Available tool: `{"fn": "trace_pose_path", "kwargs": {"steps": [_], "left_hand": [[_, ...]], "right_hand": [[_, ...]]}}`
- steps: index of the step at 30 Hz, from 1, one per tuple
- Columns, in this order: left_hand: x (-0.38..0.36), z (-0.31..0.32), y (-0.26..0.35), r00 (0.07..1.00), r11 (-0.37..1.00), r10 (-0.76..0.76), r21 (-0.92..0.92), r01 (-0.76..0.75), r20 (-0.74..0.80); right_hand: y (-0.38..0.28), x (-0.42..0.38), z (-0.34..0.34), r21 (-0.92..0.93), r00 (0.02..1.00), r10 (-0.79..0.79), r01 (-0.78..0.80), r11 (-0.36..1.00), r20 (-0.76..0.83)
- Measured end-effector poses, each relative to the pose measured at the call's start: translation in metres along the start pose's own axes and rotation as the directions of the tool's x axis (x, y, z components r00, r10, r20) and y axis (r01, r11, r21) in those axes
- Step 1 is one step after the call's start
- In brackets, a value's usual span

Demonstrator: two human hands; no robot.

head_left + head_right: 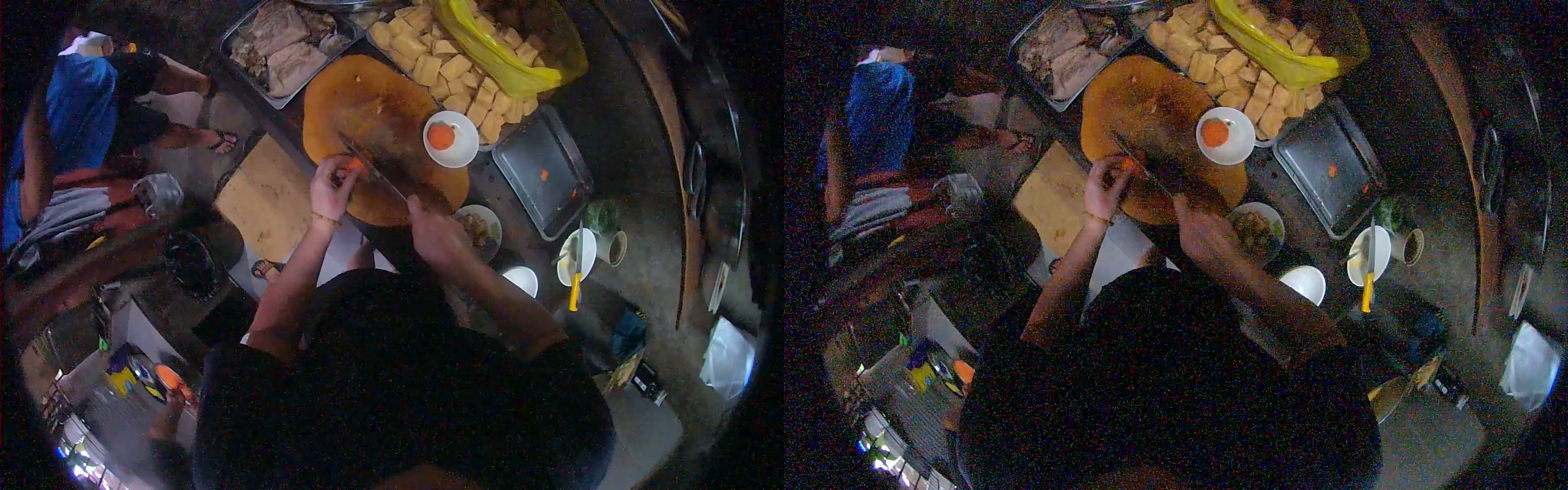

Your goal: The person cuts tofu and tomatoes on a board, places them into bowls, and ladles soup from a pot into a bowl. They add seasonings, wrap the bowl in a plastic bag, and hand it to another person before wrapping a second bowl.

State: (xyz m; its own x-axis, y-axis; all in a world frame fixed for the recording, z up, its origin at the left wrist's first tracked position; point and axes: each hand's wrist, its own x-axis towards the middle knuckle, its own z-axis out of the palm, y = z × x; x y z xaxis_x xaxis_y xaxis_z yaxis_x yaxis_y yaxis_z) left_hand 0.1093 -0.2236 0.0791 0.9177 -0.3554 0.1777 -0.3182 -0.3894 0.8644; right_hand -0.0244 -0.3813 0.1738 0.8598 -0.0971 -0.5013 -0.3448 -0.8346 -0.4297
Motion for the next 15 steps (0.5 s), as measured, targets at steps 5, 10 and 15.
{"fn": "trace_pose_path", "kwargs": {"steps": [5,10,15], "left_hand": [[0.002,0.003,-0.019,0.998,0.998,0.06,0.02,-0.061,0.011],[-0.006,0.007,-0.038,0.989,0.988,-0.13,-0.073,0.135,0.066],[-0.004,0.0,-0.008,0.953,0.923,-0.222,-0.27,0.274,0.208]], "right_hand": [[-0.004,0.028,0.024,0.06,1.0,0.024,-0.024,0.998,0.003],[0.001,0.038,0.053,0.197,0.997,0.072,-0.065,0.978,-0.026],[0.015,0.032,0.059,0.286,0.969,-0.053,0.123,0.95,-0.241]]}}
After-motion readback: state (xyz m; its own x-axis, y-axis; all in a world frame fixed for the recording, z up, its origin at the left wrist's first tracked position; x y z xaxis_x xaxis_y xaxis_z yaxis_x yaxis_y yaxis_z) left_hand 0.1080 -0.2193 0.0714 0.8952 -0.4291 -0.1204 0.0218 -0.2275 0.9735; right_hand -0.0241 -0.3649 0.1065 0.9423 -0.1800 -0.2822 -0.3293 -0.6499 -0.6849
